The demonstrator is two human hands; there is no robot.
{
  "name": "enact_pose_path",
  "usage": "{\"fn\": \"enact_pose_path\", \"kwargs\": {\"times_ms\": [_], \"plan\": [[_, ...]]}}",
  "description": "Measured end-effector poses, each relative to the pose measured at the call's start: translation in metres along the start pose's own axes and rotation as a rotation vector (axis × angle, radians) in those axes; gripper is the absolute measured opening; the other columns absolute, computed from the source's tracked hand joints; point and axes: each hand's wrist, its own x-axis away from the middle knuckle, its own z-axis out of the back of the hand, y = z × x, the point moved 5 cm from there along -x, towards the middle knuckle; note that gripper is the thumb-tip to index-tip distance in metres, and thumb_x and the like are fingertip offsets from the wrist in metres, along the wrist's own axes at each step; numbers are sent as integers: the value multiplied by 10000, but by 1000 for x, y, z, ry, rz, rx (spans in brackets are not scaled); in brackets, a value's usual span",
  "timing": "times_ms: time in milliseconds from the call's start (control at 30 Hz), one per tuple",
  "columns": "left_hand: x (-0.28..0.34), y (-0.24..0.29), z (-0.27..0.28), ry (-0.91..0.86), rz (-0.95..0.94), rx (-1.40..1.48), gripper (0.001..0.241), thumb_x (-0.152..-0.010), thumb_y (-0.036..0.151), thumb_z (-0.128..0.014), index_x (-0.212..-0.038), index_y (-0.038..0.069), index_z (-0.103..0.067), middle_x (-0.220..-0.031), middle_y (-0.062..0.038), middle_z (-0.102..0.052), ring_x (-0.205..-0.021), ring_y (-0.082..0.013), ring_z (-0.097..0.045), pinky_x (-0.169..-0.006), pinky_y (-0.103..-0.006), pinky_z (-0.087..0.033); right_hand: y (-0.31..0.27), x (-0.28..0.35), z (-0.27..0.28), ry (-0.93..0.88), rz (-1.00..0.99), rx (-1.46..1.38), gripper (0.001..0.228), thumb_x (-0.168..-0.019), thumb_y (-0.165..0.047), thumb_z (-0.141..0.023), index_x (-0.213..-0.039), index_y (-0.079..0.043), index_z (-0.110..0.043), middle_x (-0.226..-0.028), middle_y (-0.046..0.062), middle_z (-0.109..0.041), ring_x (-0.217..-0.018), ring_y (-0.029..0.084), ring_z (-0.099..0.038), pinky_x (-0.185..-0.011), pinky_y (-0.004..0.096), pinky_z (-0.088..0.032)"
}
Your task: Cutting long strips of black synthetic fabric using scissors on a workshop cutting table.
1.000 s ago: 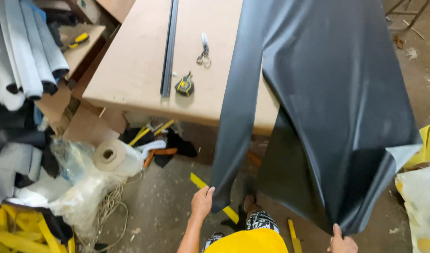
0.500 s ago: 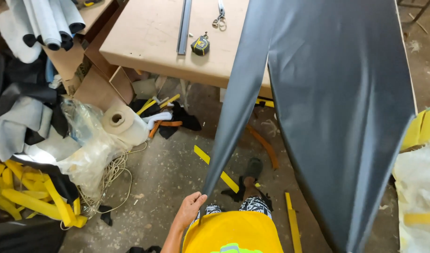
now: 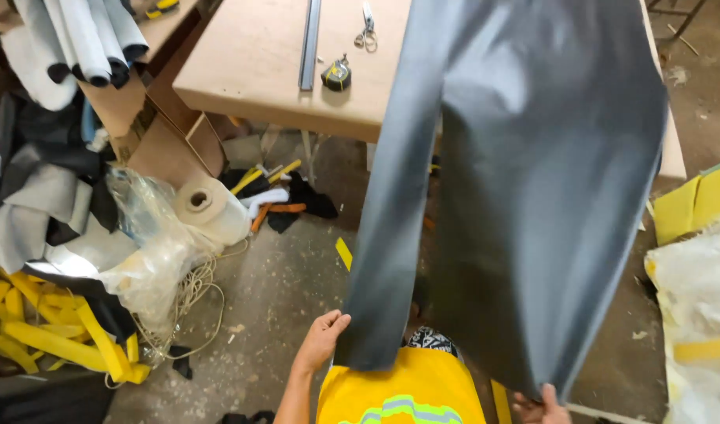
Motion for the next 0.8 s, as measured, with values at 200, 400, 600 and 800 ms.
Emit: {"fn": "enact_pose_path", "kwargs": {"times_ms": [200, 400, 600, 800], "plan": [[-59, -68, -14, 115, 126, -272, 390, -1042, 396, -530, -737, 165, -453, -699, -7, -462, -644, -148, -445, -632, -343, -315, -4, 66, -103, 472, 362, 129, 373, -1088, -266, -643, -1151, 71, -498, -944, 220, -639, -731, 303, -682, -599, 443, -597], [-83, -94, -8, 155, 69, -347, 457, -1030, 402, -563, -699, 154, -368, -679, -10, -397, -642, -152, -417, -635, -379, -285, -33, 111, -133, 613, 338, 160, 644, -1134, -345, -628, -1159, 280, -474, -932, 318, -684, -777, 311, -717, -657, 456, -635], [-99, -95, -6, 108, 308, -419, 378, -1060, 442, -524, -831, 163, -413, -802, -69, -527, -714, -235, -494, -676, -407, -346, -31, 83, -139, 680, -7, 595, 343, -1059, -149, -635, -918, 160, -677, -806, 284, -614, -614, 359, -556, -556, 440, -469], [-148, -51, -3, -3, 473, -411, 429, -994, 451, -605, -1297, 149, -616, -1371, -69, -654, -1240, -250, -637, -1000, -404, -507, -164, 76, -411, 149, 617, 1238, 550, -976, -353, -523, -498, -80, -535, -487, 84, -574, -586, 222, -575, -725, 361, -437]]}}
